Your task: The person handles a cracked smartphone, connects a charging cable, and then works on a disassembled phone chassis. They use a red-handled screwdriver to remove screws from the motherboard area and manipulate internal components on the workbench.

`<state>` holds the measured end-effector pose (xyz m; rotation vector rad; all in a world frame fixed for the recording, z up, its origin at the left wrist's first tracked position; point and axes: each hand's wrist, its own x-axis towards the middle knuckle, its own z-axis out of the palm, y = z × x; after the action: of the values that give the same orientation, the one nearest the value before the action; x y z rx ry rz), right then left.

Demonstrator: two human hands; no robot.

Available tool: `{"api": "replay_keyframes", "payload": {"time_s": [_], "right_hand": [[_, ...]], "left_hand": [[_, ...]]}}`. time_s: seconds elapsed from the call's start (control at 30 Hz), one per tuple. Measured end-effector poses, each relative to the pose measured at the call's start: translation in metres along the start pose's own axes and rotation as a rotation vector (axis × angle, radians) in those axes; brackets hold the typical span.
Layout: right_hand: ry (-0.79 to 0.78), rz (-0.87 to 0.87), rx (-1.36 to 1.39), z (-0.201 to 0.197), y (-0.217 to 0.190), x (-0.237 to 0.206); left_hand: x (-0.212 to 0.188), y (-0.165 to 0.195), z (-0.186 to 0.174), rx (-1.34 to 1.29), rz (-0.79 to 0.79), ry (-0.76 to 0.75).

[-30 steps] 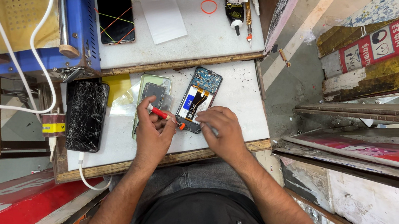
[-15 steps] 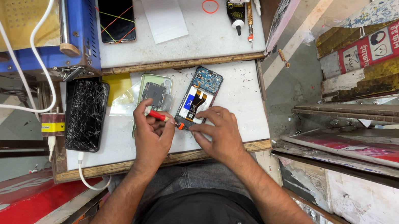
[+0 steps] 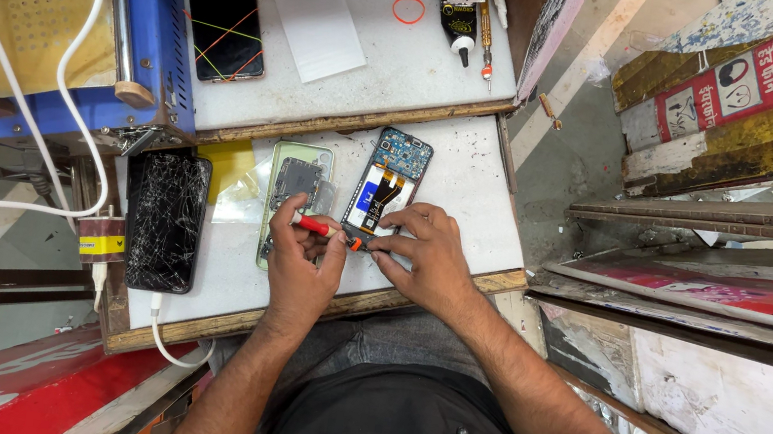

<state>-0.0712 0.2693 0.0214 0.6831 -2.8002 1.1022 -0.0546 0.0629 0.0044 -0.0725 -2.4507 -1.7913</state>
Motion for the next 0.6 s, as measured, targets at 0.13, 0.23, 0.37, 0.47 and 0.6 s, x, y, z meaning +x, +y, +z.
{"api": "replay_keyframes", "payload": {"time_s": [0.13,0.23,0.37,0.47,0.6], "right_hand": [[0.000,-0.004,0.010,0.000,0.000,0.000],[0.002,0.002,0.008,0.000,0.001,0.001],[-0.011,0.008,0.006,0.001,0.002,0.001],[-0.021,0.016,-0.006,0.001,0.003,0.002],[-0.032,0.016,-0.014,0.002,0.004,0.002]], "left_hand": [[-0.002,-0.004,0.001,0.046,0.104,-0.014],[-0.001,-0.004,0.001,0.136,0.239,-0.054],[0.003,0.005,0.001,0.321,0.500,-0.062],[0.003,0.018,0.001,0.411,0.608,-0.086],[0.007,0.032,0.000,0.410,0.617,-0.140]]}}
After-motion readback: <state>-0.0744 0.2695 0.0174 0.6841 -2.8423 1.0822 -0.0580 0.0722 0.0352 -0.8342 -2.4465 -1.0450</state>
